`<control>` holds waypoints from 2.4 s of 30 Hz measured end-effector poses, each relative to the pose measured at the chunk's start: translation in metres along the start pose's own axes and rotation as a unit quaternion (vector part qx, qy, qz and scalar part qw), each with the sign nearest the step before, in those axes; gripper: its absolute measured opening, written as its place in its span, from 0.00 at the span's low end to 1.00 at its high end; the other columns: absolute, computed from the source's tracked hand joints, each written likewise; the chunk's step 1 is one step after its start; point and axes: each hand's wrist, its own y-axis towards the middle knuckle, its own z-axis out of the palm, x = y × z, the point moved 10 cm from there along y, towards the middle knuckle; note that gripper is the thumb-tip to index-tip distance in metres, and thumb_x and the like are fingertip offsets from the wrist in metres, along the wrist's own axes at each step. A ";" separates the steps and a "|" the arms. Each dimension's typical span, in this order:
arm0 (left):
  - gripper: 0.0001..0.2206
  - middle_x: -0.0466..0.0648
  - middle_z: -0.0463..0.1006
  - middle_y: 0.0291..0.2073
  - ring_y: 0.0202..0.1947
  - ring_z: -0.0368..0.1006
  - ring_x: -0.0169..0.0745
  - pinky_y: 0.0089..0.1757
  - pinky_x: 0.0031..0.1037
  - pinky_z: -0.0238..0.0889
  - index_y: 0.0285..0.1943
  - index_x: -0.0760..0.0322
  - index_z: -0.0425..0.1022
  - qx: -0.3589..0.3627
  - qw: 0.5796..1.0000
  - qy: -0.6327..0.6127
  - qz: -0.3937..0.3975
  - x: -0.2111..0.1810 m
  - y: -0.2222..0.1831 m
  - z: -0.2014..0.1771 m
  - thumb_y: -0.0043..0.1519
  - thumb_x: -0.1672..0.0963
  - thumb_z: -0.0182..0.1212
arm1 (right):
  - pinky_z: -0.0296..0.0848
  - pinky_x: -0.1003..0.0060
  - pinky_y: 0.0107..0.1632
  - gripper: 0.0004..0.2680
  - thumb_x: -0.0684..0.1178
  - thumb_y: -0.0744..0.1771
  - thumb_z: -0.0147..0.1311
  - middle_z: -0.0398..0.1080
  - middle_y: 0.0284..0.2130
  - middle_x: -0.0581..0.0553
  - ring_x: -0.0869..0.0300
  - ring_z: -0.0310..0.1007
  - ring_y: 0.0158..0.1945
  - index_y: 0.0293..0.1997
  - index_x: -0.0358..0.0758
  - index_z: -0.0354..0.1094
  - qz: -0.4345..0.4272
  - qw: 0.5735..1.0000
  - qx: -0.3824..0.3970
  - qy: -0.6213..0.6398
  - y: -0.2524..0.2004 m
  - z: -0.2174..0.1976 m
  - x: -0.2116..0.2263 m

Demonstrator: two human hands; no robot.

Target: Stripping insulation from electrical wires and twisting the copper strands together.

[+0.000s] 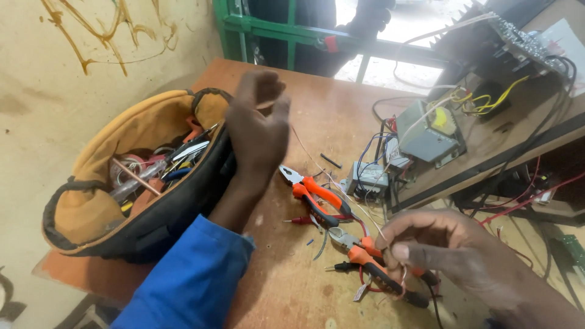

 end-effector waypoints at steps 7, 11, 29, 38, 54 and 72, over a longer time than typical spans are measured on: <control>0.10 0.57 0.76 0.53 0.54 0.72 0.59 0.55 0.47 0.65 0.58 0.66 0.69 0.236 0.933 -0.031 0.271 -0.112 -0.064 0.046 0.72 0.57 0.47 | 0.64 0.55 0.19 0.09 0.43 0.66 0.60 0.70 0.16 0.32 0.49 0.64 0.15 0.37 0.22 0.82 0.036 0.995 -0.090 -0.022 -0.007 -0.017 0.016; 0.15 0.42 0.75 0.26 0.30 0.69 0.29 0.36 0.26 0.64 0.34 0.63 0.76 0.469 0.865 -0.173 0.051 -0.102 -0.096 0.084 0.68 0.51 0.50 | 0.56 0.62 0.23 0.11 0.48 0.69 0.58 0.60 0.18 0.44 0.59 0.56 0.20 0.32 0.29 0.76 -0.026 0.993 -0.081 -0.082 -0.008 -0.027 0.025; 0.09 0.42 0.74 0.22 0.24 0.68 0.26 0.30 0.19 0.60 0.39 0.65 0.76 0.508 0.797 -0.291 -0.151 -0.071 -0.144 0.116 0.65 0.54 0.59 | 0.65 0.59 0.33 0.09 0.44 0.67 0.61 0.77 0.23 0.31 0.51 0.68 0.27 0.35 0.22 0.82 0.020 0.969 -0.221 -0.110 -0.029 -0.063 0.053; 0.08 0.42 0.72 0.24 0.26 0.68 0.27 0.30 0.18 0.58 0.43 0.65 0.75 0.550 0.746 -0.309 -0.215 -0.066 -0.168 0.124 0.67 0.55 0.57 | 0.76 0.54 0.34 0.08 0.39 0.67 0.59 0.81 0.23 0.25 0.44 0.76 0.26 0.38 0.20 0.83 -0.019 0.949 -0.295 -0.110 -0.042 -0.068 0.072; 0.09 0.37 0.67 0.22 0.24 0.62 0.24 0.29 0.18 0.55 0.40 0.61 0.73 0.526 0.755 -0.329 -0.213 -0.069 -0.165 0.123 0.64 0.52 0.60 | 0.52 0.63 0.23 0.13 0.51 0.63 0.71 0.66 0.07 0.40 0.60 0.53 0.17 0.17 0.32 0.85 -0.014 0.890 -0.353 -0.287 -0.046 -0.076 0.075; 0.02 0.38 0.69 0.22 0.22 0.63 0.28 0.30 0.24 0.59 0.37 0.59 0.71 0.482 0.855 -0.183 -0.053 -0.085 -0.154 0.114 0.59 0.58 0.60 | 0.53 0.62 0.20 0.19 0.50 0.72 0.57 0.63 0.11 0.36 0.56 0.56 0.16 0.23 0.23 0.75 -0.103 0.933 -0.328 -0.109 -0.044 -0.082 0.069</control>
